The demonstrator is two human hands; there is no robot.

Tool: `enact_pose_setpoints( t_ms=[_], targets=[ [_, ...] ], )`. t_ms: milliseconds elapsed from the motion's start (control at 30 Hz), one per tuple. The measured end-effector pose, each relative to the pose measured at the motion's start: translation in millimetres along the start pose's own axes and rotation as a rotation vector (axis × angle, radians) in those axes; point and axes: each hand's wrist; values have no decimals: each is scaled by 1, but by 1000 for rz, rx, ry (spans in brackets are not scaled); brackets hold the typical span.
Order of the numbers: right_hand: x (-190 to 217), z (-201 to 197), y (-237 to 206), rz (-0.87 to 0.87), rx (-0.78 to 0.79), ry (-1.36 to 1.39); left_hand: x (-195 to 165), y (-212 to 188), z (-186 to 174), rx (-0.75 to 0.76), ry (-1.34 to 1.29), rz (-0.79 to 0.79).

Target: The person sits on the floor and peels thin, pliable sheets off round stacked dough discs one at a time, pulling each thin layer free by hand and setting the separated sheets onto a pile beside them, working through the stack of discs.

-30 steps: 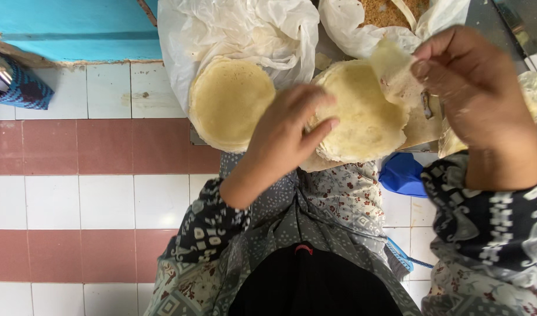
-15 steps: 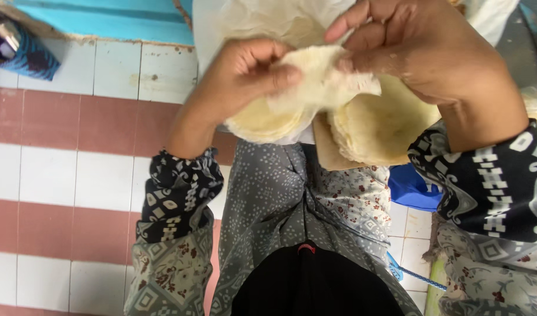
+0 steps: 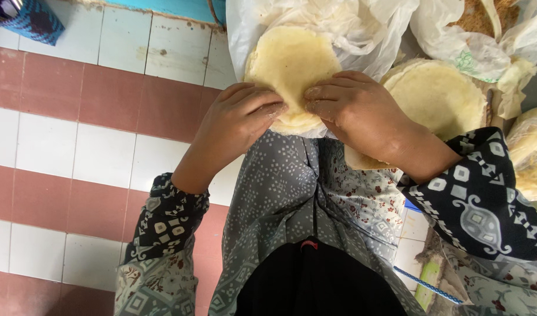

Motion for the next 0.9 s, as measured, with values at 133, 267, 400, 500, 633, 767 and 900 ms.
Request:
enact_pose_setpoints(
  t_ms=[133, 267, 400, 500, 633, 767, 900],
  targets=[
    [1, 1, -8, 12, 51, -38, 0, -11, 8, -46, 13, -1],
    [5, -6, -9, 12, 47, -30, -4, -9, 4, -24, 38, -11],
    [2, -38, -36, 238, -93, 88, -15, -13, 0, -51, 102, 20],
    [2, -62, -73, 536, -114, 171, -26, -7, 18, -165, 68, 115],
    [16, -48, -95, 672, 33, 238, -48, 13, 60, -204, -162, 212],
    [28, -31, -101, 651, -129, 220, -65, 33, 86, -169, -196, 169],
    [21, -29, -109, 858, -201, 594, -72, 46, 98, -128, -192, 152]
  ],
)
Point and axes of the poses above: each hand's wrist, its own y-axis towards the middle knuckle, its own z-axis out of the palm, x = y × z, and after that the axes turned 13 degrees about -y, right-handed
